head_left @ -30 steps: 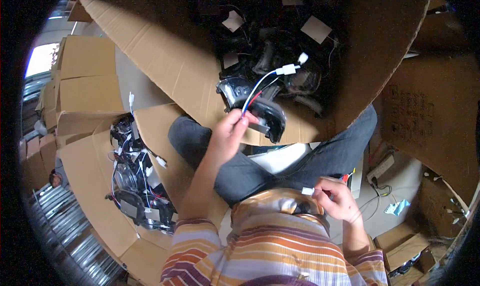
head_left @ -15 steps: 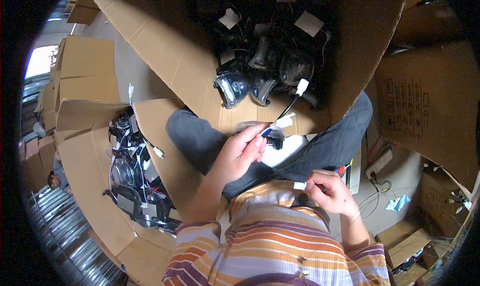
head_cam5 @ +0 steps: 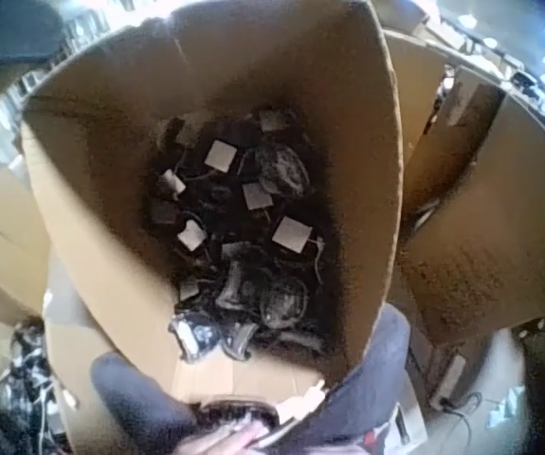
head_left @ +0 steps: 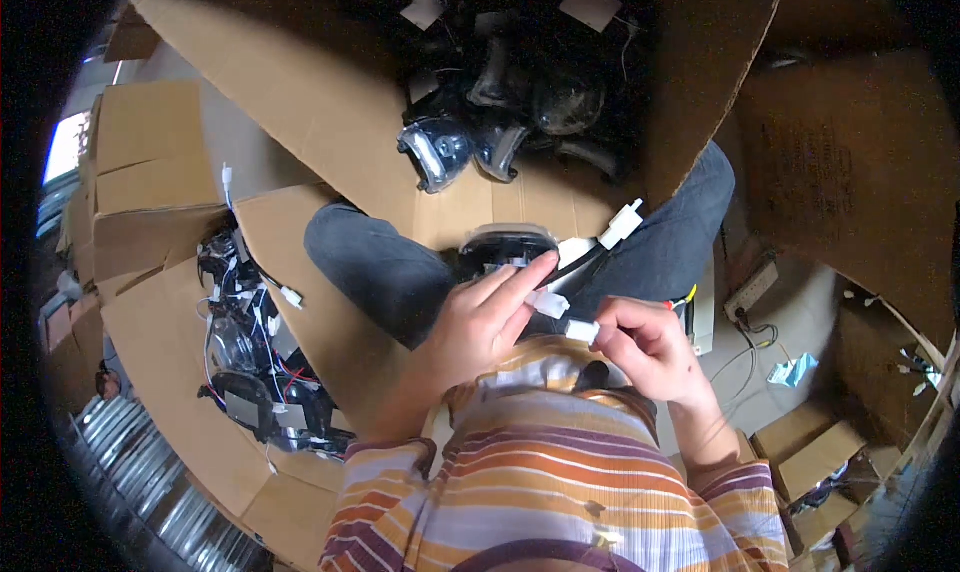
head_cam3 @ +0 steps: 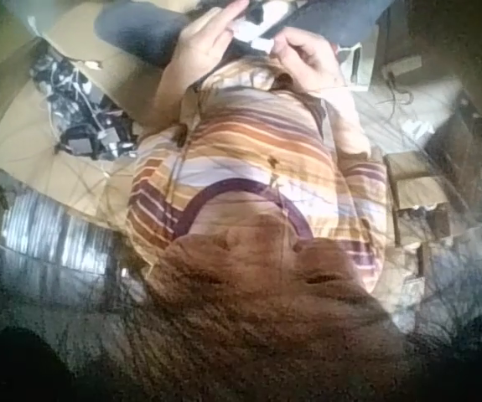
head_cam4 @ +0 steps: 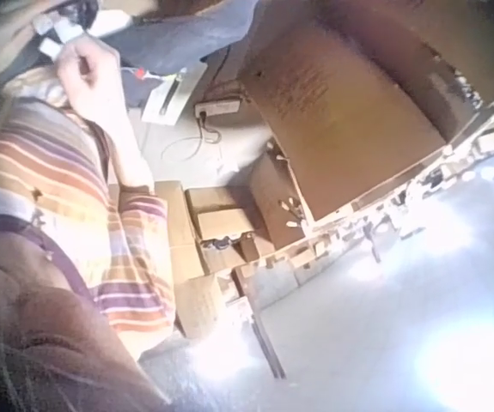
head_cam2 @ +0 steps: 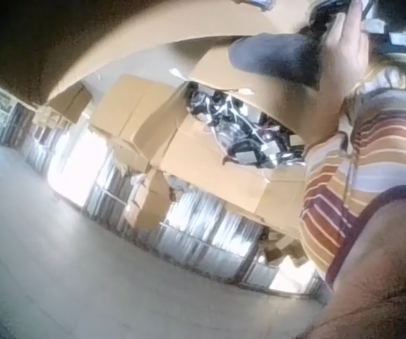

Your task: The person sorts electronic components, headlight assemblies, and wiring harnesses by hand, moving them between large cardboard boxes.

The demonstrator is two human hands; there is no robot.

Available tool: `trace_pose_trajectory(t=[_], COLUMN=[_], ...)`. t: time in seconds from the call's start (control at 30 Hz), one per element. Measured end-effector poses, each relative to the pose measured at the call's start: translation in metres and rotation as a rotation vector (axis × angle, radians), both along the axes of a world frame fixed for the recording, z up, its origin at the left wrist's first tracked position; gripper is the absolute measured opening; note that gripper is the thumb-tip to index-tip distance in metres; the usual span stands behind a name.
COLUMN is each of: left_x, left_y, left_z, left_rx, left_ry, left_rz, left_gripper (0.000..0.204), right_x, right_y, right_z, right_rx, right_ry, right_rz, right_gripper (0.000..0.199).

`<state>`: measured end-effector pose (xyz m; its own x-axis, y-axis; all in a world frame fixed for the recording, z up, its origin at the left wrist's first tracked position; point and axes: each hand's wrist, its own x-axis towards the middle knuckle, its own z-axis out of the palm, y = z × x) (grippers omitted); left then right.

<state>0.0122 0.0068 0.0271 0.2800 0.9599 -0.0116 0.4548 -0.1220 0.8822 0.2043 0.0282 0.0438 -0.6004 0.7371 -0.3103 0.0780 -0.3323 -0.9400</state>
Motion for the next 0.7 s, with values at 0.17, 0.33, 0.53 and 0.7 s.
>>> trace_pose_trajectory(t=[0.17,0.33,0.53,0.7], left_x=[0.002,0.003,0.004,0.006], left_y=[-0.002,0.0,-0.003,-0.002], left_z=[-0.007,-0.013,-0.02,-0.019], left_rx=[0.209,0.355,0.504,0.43], left_ry=[0.138,0.203,0.291,0.193], left_rz=[0.004,0.021,0.047,0.029], left_gripper=[0.056,0.053,0.046,0.041], right_x=[-0.005,-0.006,-0.01,-0.014], right_y=[0.001,-0.004,-0.007,-0.01], right_z=[0.003,0.001,-0.002,-0.01], right_rx=[-0.05,-0.026,-0.046,-0.034], right_ry=[-0.052,-0.071,-0.104,-0.119], right_rz=[-0.06,-0.107,-0.131,-0.155], right_gripper=[0.012,0.012,0.011,0.01])
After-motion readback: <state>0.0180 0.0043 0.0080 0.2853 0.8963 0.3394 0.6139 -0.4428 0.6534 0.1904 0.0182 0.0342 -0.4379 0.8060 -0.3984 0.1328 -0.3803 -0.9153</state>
